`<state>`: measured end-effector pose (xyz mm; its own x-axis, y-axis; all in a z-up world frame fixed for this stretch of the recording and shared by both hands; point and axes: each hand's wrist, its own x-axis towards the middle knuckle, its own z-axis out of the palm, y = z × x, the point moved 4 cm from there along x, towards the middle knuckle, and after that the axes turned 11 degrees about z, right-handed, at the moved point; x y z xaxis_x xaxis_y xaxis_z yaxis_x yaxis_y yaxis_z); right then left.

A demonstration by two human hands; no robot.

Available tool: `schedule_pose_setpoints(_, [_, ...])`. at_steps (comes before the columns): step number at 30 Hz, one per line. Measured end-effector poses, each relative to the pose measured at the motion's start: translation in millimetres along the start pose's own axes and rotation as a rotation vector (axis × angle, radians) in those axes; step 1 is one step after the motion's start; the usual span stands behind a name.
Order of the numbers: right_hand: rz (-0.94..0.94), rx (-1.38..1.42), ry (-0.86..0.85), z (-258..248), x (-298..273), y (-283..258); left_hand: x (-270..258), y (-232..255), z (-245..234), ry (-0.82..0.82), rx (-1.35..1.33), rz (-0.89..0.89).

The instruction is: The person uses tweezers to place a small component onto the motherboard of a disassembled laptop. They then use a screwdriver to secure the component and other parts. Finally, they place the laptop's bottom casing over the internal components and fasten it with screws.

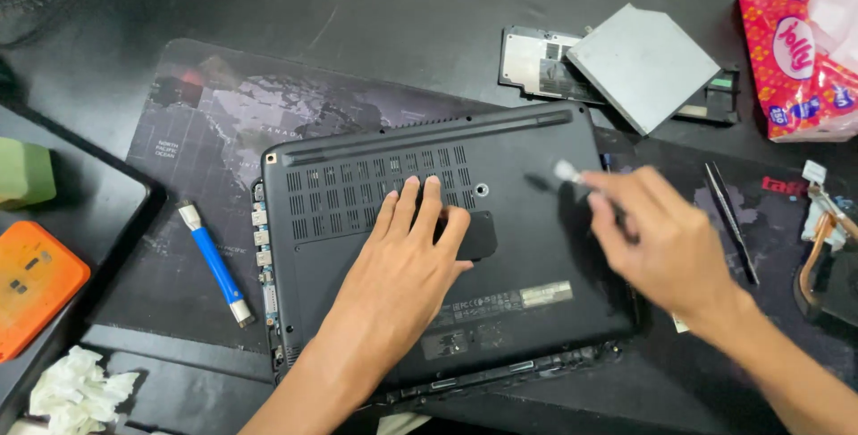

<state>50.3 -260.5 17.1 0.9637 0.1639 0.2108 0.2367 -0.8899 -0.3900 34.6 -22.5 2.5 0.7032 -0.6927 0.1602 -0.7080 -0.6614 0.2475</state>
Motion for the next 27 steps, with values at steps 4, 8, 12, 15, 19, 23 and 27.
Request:
schedule_pose_setpoints(4, [0.091, -0.063, 0.072, -10.5, 31.9, 37.3, -1.5, 1.4, 0.3, 0.0, 0.024, 0.006])
schedule_pose_setpoints(8, [0.065, -0.052, 0.062, -0.6, 51.3, 44.0, -2.3, 3.5, 0.4, 0.004, 0.038, 0.005])
schedule_pose_setpoints(12, [0.09, 0.074, -0.043, 13.3, 64.7, 48.7, -3.3, 2.8, 0.2, 0.019, 0.037, -0.005])
schedule_pose_setpoints(15, [0.132, 0.045, -0.073, 5.6, 69.0, 34.8, -4.1, 3.7, 1.5, 0.027, 0.023, -0.011])
schedule_pose_setpoints(19, [-0.108, -0.009, 0.002, -13.1, 55.1, -13.3, -2.8, 3.5, -0.7, 0.024, 0.014, -0.008])
schedule_pose_setpoints(23, [-0.379, 0.17, -0.259, 1.4, 33.8, -62.2, -4.4, 3.7, 1.0, 0.032, 0.006, -0.027])
schedule_pose_setpoints(27, [-0.486, 0.044, -0.239, 16.6, 21.7, -76.2, -10.8, 4.8, 1.0, 0.102, -0.002, -0.046])
